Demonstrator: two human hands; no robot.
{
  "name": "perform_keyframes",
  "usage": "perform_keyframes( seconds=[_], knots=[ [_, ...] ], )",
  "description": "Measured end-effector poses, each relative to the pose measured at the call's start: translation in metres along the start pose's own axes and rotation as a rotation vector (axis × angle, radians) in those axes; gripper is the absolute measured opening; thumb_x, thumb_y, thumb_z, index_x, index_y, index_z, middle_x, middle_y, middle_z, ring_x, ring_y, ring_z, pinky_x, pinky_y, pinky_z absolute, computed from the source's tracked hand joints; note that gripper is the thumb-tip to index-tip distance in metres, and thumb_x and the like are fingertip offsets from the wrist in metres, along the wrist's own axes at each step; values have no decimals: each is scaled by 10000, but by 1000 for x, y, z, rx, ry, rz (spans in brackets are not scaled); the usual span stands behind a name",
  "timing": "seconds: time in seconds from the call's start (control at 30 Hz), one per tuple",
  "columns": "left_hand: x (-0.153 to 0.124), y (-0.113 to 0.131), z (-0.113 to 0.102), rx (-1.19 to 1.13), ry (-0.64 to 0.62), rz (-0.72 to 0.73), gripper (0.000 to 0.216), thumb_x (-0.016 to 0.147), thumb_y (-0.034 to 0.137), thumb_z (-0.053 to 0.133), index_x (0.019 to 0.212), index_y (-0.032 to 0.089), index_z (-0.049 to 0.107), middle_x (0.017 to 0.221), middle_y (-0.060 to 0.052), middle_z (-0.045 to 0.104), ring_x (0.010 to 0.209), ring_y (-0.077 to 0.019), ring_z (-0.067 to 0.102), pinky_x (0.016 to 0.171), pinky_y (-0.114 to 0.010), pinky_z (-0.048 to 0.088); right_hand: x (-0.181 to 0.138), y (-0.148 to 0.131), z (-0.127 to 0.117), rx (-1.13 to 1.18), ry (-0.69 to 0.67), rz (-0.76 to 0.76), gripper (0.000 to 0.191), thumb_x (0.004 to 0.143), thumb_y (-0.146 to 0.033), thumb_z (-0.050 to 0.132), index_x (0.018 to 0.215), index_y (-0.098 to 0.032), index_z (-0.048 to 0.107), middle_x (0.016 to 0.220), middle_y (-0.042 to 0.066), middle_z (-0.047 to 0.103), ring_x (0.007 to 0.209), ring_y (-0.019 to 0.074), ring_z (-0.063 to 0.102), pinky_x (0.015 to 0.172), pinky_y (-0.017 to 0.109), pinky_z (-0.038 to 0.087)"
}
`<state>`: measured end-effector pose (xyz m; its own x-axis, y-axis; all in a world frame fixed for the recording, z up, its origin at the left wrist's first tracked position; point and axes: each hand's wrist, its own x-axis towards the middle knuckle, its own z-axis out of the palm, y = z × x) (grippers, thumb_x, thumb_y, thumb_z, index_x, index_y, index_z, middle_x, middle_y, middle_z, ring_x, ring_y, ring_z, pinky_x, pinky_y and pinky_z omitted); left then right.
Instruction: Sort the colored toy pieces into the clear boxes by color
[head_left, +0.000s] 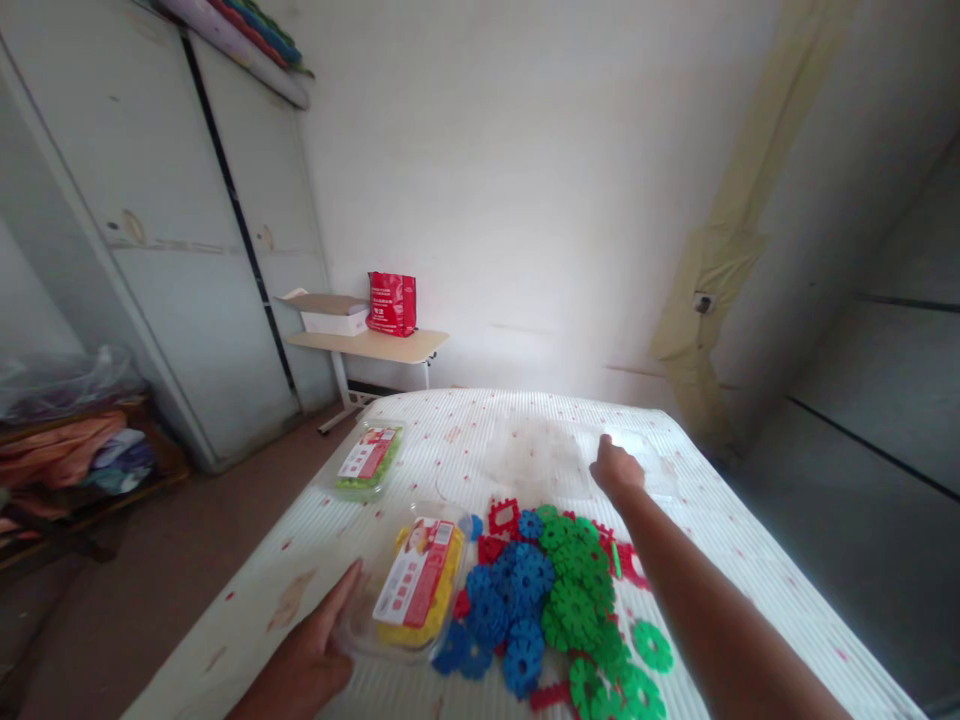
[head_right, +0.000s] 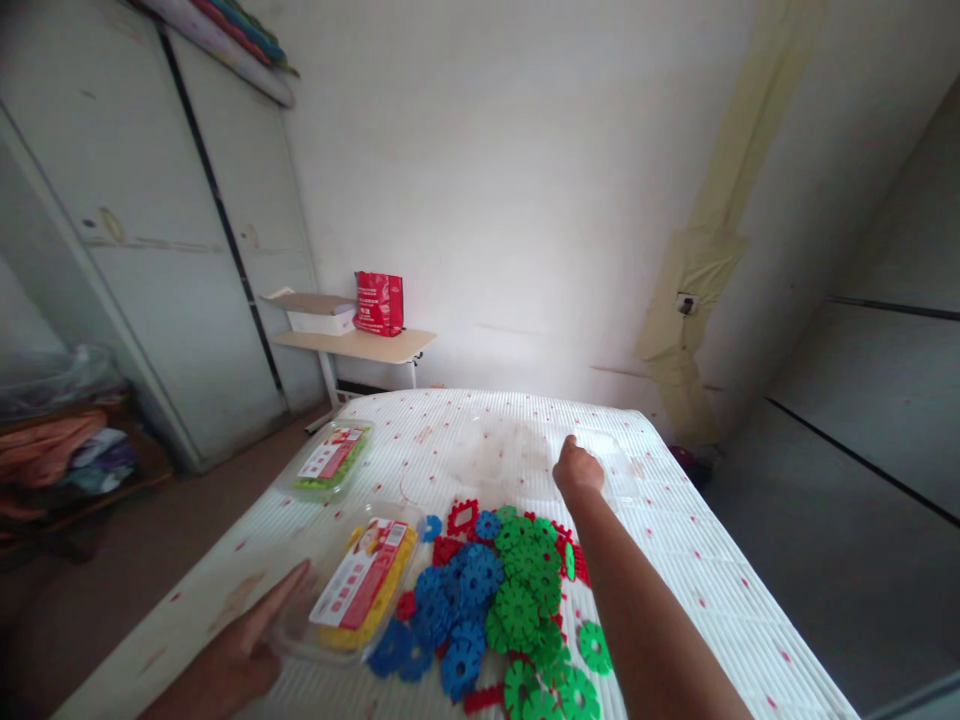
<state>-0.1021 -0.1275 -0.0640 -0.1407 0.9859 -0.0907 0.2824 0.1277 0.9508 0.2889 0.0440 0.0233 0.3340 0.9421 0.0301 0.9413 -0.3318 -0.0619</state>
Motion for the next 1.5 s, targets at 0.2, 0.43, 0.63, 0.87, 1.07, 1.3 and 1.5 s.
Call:
perform_keyframes(
  seconds=[0.2, 0.43, 0.63, 0.87, 1.07, 1.3, 1.5],
  knots=[
    [-2, 75, -29, 491, 34, 315, 732, 540, 160, 497, 1267, 236, 527, 1395, -19, 459, 1309, -304, 358, 1110, -408, 241, 6, 31, -3, -18, 12, 31, 415, 834, -130, 365, 1246, -113, 412, 1014, 190, 648, 941, 289, 635, 678, 339, 462],
    [41, 152, 54, 755, -150, 733, 464, 747, 111, 419, 1147, 226, 623, 1206, -37, 620, 1140, -218, 531, 1021, -342, 359, 5, 63, -5, -41, -12, 84, 447, 831, -170, 383, 1277, -139, 401, 1044, 199, 637, 961, 306, 623, 700, 366, 451],
    [94, 157, 136, 854, -236, 752, 417, 673, 48, 513, 1039, 192, 654, 1098, -104, 660, 1087, -273, 542, 1030, -474, 269, 5, 67, -4, -32, -20, 90, 484, 832, -226, 409, 1311, -164, 380, 1073, 192, 628, 960, 300, 623, 696, 364, 450],
    [117, 141, 167, 885, -271, 693, 390, 737, 17, 432, 979, 196, 681, 987, -99, 712, 951, -235, 617, 1048, -499, 199, 4, 60, -2, -19, -25, 77, 499, 835, -260, 420, 1322, -164, 368, 1065, 199, 628, 953, 299, 627, 688, 364, 453],
    [108, 140, 182, 867, -366, 745, 361, 727, 48, 480, 961, 228, 690, 974, -56, 721, 927, -214, 631, 1054, -461, 222, 3, 58, -4, -13, -29, 80, 500, 835, -253, 419, 1323, -162, 362, 1070, 204, 623, 965, 302, 623, 700, 373, 453],
    [106, 138, 200, 835, -416, 781, 395, 716, 26, 484, 1011, 201, 677, 985, -71, 718, 929, -208, 640, 1058, -433, 252, 1, 57, -6, -5, -35, 60, 495, 838, -259, 420, 1318, -154, 359, 1061, 201, 624, 959, 304, 625, 690, 358, 454],
    [110, 135, 207, 795, -449, 809, 382, 762, 23, 495, 1078, 175, 648, 1062, -84, 698, 995, -196, 628, 1072, -407, 256, -2, 54, -6, -2, -39, 28, 506, 839, -219, 421, 1331, -141, 338, 1052, 187, 631, 968, 286, 625, 698, 332, 450]
  ],
)
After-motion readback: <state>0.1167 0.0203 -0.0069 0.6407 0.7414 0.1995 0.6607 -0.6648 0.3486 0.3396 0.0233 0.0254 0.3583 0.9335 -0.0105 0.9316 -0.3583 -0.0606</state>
